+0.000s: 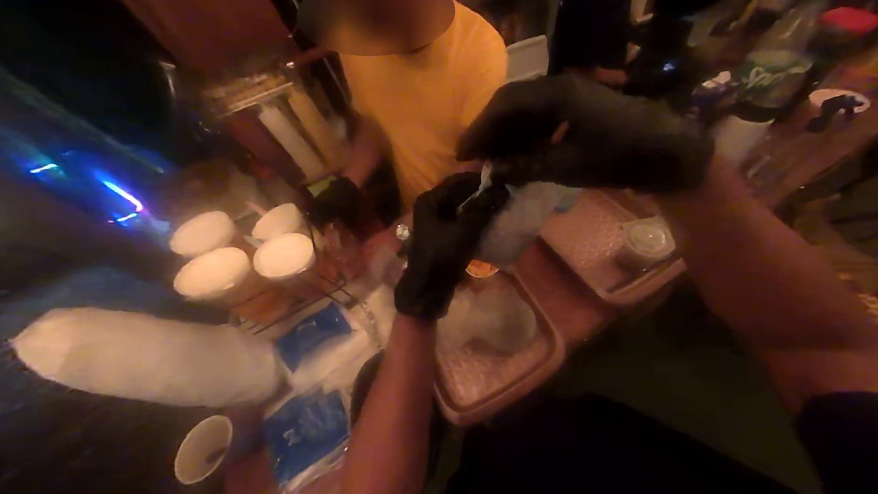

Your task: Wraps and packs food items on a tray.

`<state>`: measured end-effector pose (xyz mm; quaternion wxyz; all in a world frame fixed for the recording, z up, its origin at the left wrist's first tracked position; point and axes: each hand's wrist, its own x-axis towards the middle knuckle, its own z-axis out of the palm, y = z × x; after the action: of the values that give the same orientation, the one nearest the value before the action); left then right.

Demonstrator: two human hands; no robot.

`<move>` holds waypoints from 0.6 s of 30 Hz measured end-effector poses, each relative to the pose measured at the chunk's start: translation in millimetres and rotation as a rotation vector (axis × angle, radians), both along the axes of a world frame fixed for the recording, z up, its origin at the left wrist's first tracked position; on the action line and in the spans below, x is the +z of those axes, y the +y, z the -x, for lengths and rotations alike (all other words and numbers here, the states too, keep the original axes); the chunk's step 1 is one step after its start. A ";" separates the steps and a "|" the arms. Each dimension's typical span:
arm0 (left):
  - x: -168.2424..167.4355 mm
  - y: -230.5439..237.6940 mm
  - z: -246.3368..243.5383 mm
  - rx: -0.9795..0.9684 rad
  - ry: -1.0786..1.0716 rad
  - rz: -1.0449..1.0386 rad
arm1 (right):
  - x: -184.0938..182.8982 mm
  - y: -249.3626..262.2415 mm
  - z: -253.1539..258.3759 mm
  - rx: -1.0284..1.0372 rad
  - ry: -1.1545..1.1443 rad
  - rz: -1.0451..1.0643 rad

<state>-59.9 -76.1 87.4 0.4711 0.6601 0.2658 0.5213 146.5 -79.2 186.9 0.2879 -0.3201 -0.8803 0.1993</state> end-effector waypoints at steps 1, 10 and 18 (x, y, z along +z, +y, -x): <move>-1.4 0.4 -0.1 -0.012 0.000 0.002 | 1.1 -0.3 -3.6 -0.011 -0.056 -0.003; -1.6 7.8 -4.4 -0.007 0.074 0.030 | -2.5 9.7 3.0 -0.070 -0.228 -0.146; 26.5 2.8 -12.6 0.167 -0.082 0.105 | -79.8 -15.3 -21.1 -0.306 0.815 0.270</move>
<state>-47.3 -73.3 113.9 0.4704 0.5883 0.3273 0.5705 167.6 -94.5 107.1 0.5928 -0.3764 -0.6038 0.3772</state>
